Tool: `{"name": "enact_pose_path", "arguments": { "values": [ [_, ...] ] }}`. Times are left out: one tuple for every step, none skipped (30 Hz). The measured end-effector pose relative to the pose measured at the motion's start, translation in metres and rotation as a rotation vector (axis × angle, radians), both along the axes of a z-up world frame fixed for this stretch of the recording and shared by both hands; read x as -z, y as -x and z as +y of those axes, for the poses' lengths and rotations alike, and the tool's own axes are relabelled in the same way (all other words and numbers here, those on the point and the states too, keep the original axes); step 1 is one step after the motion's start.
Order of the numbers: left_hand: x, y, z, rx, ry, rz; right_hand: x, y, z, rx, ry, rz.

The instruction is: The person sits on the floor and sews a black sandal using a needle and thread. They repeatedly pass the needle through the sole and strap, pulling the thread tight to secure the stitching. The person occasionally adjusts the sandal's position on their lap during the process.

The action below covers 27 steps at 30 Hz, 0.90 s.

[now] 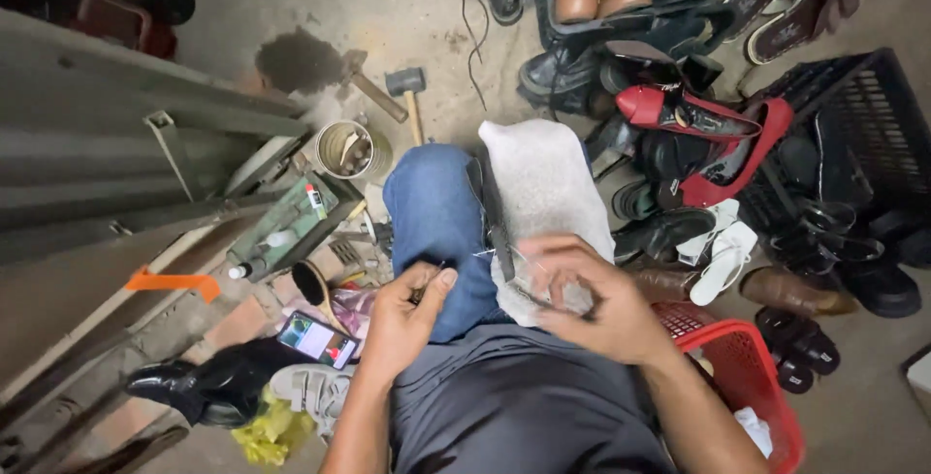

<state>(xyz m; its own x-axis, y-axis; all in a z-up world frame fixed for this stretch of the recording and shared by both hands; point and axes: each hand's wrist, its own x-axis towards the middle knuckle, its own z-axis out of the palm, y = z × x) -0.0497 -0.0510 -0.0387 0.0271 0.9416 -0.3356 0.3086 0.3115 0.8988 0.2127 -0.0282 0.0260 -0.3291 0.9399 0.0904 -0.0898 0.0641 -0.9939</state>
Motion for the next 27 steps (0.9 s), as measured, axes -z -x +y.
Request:
{"name": "enact_pose_path", "arguments": {
  "values": [
    [-0.006, -0.004, 0.001, -0.006, 0.002, -0.001, -0.001, 0.007, 0.0, -0.006, 0.002, -0.001],
    [-0.011, -0.007, 0.002, 0.0, -0.019, 0.027, -0.003, 0.014, 0.0, -0.023, -0.037, -0.27],
    [-0.017, -0.011, 0.004, 0.011, -0.039, 0.052, -0.005, 0.021, 0.0, -0.038, -0.075, -0.541],
    [-0.021, -0.015, 0.006, 0.008, -0.037, 0.049, 0.001, 0.025, -0.001, -0.041, -0.074, -0.543],
    [-0.025, -0.02, 0.009, 0.029, -0.078, 0.097, 0.007, 0.028, -0.001, 0.011, -0.114, -0.629],
    [-0.028, -0.026, 0.012, 0.051, -0.12, 0.144, 0.014, 0.03, -0.002, 0.063, -0.155, -0.714],
    [-0.029, -0.031, 0.016, 0.049, -0.114, 0.139, 0.017, 0.028, -0.003, 0.06, -0.15, -0.72],
    [-0.029, -0.036, 0.02, 0.072, -0.126, 0.116, 0.02, 0.026, -0.003, 0.099, -0.187, -0.751],
    [-0.03, -0.041, 0.025, 0.1, -0.139, 0.095, 0.024, 0.024, -0.004, 0.144, -0.223, -0.78],
    [-0.025, -0.044, 0.026, 0.105, -0.133, 0.091, 0.022, 0.023, -0.004, 0.146, -0.215, -0.784],
    [-0.019, -0.046, 0.029, 0.142, -0.141, 0.065, 0.02, 0.022, -0.002, 0.156, -0.232, -0.798],
    [-0.014, -0.049, 0.033, 0.179, -0.149, 0.039, 0.018, 0.021, 0.0, 0.166, -0.248, -0.811],
    [-0.005, -0.053, 0.031, 0.187, -0.148, 0.036, 0.023, 0.018, -0.002, 0.173, -0.244, -0.815],
    [0.005, -0.056, 0.03, 0.154, -0.075, -0.127, 0.029, 0.015, -0.004, 0.184, -0.241, -0.828],
    [0.014, -0.06, 0.028, 0.117, 0.001, -0.288, 0.035, 0.013, -0.005, 0.192, -0.237, -0.84],
    [0.005, -0.058, 0.03, 0.123, 0.005, -0.289, 0.042, 0.012, -0.006, 0.196, -0.232, -0.842],
    [-0.004, -0.056, 0.033, 0.18, 0.068, -0.456, 0.049, 0.011, -0.008, 0.202, -0.24, -0.857],
    [-0.013, -0.054, 0.035, 0.237, 0.132, -0.623, 0.055, 0.01, -0.009, 0.208, -0.248, -0.871],
    [-0.006, -0.054, 0.03, 0.239, 0.136, -0.623, 0.066, 0.007, -0.012, 0.209, -0.243, -0.872],
    [0.0, -0.054, 0.026, 0.261, 0.061, -0.526, 0.077, 0.003, -0.014, 0.207, -0.234, -0.866],
    [0.007, -0.053, 0.023, 0.279, -0.019, -0.427, 0.089, 0.0, -0.015, 0.203, -0.229, -0.859],
    [-0.004, -0.053, 0.021, 0.278, -0.019, -0.426, 0.086, 0.001, -0.012, 0.202, -0.229, -0.858],
    [-0.016, -0.054, 0.017, 0.303, -0.093, -0.305, 0.083, 0.002, -0.011, 0.19, -0.23, -0.851],
    [-0.027, -0.054, 0.014, 0.329, -0.167, -0.184, 0.079, 0.002, -0.01, 0.179, -0.23, -0.844],
    [-0.026, -0.053, 0.017, 0.327, -0.165, -0.184, 0.079, 0.001, -0.009, 0.176, -0.228, -0.843],
    [-0.026, -0.052, 0.02, 0.328, -0.219, -0.085, 0.079, 0.001, -0.008, 0.166, -0.228, -0.827],
    [-0.026, -0.05, 0.024, 0.332, -0.273, 0.014, 0.078, 0.0, -0.007, 0.159, -0.227, -0.812]
  ]
}}
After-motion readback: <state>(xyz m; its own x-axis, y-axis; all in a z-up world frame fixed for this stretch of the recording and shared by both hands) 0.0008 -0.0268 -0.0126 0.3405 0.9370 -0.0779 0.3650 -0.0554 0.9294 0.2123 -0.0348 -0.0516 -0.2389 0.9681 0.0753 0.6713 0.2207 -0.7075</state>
